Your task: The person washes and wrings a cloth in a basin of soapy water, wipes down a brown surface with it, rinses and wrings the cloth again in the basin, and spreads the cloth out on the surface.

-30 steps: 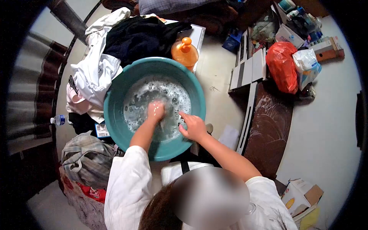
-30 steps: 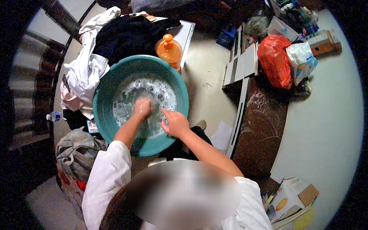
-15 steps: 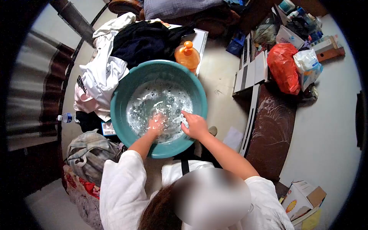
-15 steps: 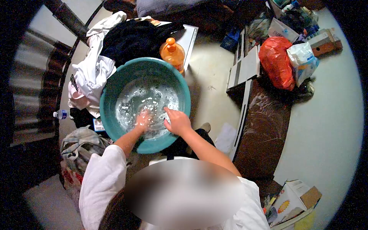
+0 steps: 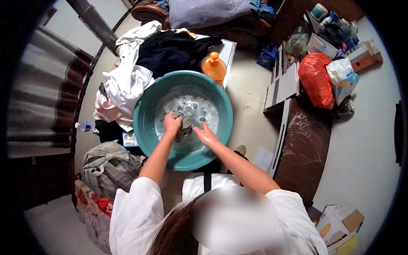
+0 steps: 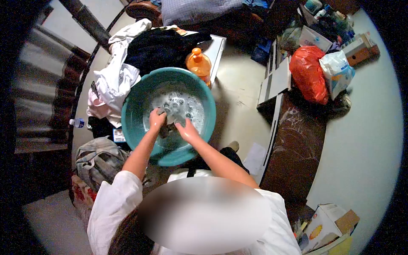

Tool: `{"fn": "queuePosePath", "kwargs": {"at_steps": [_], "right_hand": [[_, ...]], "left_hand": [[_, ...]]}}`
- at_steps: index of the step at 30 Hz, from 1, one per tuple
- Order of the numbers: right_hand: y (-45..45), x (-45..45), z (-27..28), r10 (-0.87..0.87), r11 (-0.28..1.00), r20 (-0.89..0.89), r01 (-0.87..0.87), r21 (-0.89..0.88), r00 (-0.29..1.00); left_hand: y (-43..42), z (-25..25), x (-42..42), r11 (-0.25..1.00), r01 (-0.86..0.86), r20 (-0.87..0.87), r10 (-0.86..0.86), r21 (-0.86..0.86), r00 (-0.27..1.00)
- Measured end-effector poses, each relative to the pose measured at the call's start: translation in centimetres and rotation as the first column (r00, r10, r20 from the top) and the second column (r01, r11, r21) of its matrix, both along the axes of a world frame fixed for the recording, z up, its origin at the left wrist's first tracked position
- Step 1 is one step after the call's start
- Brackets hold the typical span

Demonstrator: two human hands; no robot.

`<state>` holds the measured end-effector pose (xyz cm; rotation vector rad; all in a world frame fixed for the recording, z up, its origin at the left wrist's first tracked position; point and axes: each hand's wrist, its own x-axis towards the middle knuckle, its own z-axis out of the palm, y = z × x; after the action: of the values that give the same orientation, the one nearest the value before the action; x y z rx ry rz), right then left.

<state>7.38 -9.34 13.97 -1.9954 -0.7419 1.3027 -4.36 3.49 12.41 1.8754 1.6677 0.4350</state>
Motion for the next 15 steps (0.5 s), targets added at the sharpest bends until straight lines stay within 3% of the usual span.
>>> {"fn": "queuePosePath", "kwargs": {"at_steps": [2,4,5,6,8,9,12,15], "right_hand": [[1.9,-2.1,0.8,-0.316,0.948,-0.44,0.259,-0.186,0.84],[2.7,-3.3,6.4,-0.542,0.839,-0.681,0.357,-0.41,0.492],[3.0,-3.3,3.3,-0.324,0.942,-0.863,0.219,-0.255,0.388],[3.5,-3.8,4.0,-0.396,0.902,-0.902,0.253,-0.349,0.17],[4.0,-4.0,1.0,-0.389,0.89,-0.916,0.296,-0.347,0.097],[3.6,-3.7,3.5,-0.424,0.875,-0.902,0.296,-0.384,0.084],[3.6,-4.8,0.5,-0.389,0.883,-0.921,0.299,-0.362,0.032],[3.8,-5.3,-3.0,-0.333,0.891,-0.922,0.254,-0.377,-0.199]], "left_hand": [[-0.9,0.7,-0.5,0.996,-0.071,0.208,0.06,0.045,0.976],[-2.4,2.5,-0.4,0.99,-0.141,0.376,0.123,0.021,0.918],[-3.7,3.9,-0.1,0.981,-0.192,0.52,0.169,-0.01,0.838],[-4.7,4.7,0.4,0.955,-0.29,0.615,0.269,-0.067,0.741],[-6.6,6.8,0.9,0.945,-0.317,0.659,0.19,0.077,0.728],[-7.6,8.8,0.8,0.974,-0.225,0.614,0.169,0.015,0.771],[-8.2,8.1,-0.4,0.987,-0.041,0.455,-0.033,0.153,0.89],[-8.1,7.9,-0.7,0.955,0.134,0.4,-0.235,0.264,0.886]]}}
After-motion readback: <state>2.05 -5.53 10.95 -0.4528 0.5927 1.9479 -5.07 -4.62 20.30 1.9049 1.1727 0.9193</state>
